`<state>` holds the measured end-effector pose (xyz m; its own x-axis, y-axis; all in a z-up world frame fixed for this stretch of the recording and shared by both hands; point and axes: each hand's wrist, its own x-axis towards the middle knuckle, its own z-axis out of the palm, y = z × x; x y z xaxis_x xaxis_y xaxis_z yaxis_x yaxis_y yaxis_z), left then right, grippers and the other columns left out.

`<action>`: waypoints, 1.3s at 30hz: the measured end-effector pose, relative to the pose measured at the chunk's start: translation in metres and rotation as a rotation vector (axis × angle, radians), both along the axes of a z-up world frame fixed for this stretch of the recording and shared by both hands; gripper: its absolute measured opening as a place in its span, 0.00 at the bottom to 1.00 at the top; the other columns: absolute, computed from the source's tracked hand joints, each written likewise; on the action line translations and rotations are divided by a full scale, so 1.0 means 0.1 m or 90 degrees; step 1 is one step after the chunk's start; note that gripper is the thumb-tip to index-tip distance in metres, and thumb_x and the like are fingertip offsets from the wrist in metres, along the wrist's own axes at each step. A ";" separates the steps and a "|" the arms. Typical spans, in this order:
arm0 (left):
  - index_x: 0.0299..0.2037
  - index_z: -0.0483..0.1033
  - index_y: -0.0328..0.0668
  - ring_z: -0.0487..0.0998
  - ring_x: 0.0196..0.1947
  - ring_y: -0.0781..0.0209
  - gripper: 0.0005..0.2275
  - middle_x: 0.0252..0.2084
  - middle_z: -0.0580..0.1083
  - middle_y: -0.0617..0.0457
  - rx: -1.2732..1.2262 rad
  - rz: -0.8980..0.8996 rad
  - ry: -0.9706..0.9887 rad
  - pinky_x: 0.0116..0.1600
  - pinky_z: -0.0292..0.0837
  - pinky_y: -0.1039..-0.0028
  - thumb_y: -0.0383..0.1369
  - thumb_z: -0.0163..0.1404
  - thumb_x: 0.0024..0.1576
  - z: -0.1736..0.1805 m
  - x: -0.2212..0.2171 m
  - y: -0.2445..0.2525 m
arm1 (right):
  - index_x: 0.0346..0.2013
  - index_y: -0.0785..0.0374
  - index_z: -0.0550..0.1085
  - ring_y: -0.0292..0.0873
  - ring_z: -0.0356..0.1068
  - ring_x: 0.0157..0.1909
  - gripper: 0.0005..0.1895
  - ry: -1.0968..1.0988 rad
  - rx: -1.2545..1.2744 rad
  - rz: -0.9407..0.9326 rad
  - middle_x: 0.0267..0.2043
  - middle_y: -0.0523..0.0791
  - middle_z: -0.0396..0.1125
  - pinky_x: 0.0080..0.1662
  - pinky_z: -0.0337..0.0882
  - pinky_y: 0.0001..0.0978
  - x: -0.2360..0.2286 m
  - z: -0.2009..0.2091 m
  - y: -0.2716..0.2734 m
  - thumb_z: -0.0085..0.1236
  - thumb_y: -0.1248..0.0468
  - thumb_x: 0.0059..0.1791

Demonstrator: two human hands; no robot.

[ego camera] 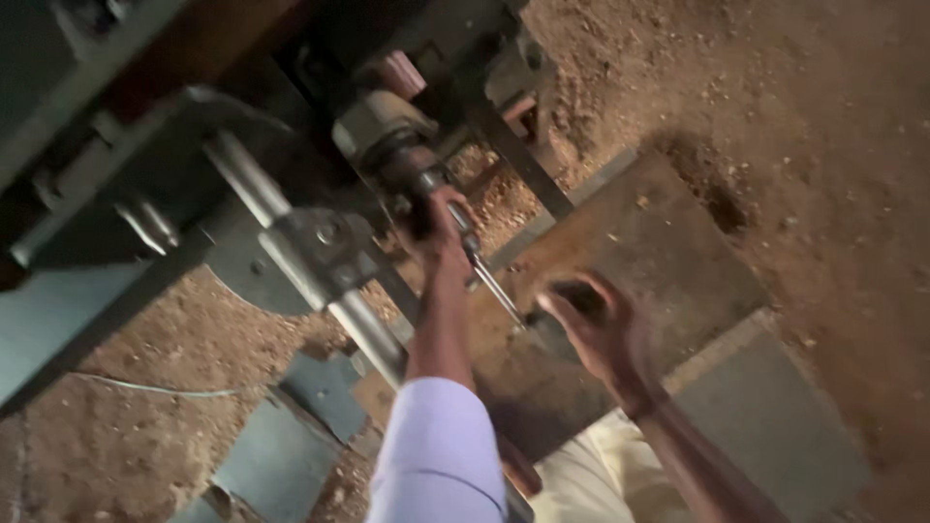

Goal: The recorder uses a tool to tighten and adjust a circular metal component on a vertical lathe or drilling machine.

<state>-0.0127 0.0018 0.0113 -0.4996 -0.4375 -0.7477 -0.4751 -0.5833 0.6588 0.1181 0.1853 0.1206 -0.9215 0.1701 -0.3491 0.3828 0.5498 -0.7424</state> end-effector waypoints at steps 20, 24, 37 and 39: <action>0.31 0.69 0.42 0.68 0.11 0.57 0.10 0.18 0.71 0.50 0.009 -0.005 -0.025 0.15 0.62 0.70 0.33 0.57 0.44 0.00 -0.02 -0.02 | 0.43 0.61 0.81 0.31 0.74 0.38 0.13 0.033 -0.198 -0.083 0.38 0.43 0.78 0.42 0.76 0.27 -0.05 -0.25 -0.06 0.68 0.59 0.48; 0.31 0.70 0.42 0.69 0.11 0.58 0.09 0.19 0.72 0.50 0.025 -0.023 -0.029 0.16 0.64 0.70 0.32 0.57 0.44 -0.02 0.01 0.02 | 0.42 0.61 0.82 0.31 0.75 0.38 0.12 0.111 0.008 0.028 0.39 0.43 0.77 0.42 0.75 0.28 -0.18 -0.27 -0.04 0.71 0.60 0.46; 0.30 0.72 0.42 0.71 0.12 0.59 0.07 0.18 0.72 0.52 -0.013 -0.026 -0.013 0.17 0.66 0.70 0.30 0.56 0.45 0.15 -0.10 -0.02 | 0.41 0.58 0.81 0.34 0.75 0.39 0.10 0.039 -0.215 -0.075 0.39 0.42 0.78 0.42 0.77 0.27 -0.04 -0.30 -0.04 0.68 0.60 0.48; 0.29 0.71 0.42 0.69 0.11 0.59 0.06 0.17 0.71 0.52 -0.021 -0.038 -0.014 0.16 0.63 0.71 0.31 0.55 0.45 0.07 -0.08 -0.05 | 0.44 0.60 0.80 0.34 0.72 0.40 0.12 0.090 -0.339 -0.098 0.40 0.43 0.75 0.43 0.75 0.28 -0.01 -0.39 -0.09 0.69 0.60 0.49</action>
<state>-0.0206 -0.0032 0.0183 -0.5092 -0.4321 -0.7443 -0.5225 -0.5320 0.6664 0.1169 0.1759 0.0818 -0.9438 0.1409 -0.2990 0.3060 0.0310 -0.9515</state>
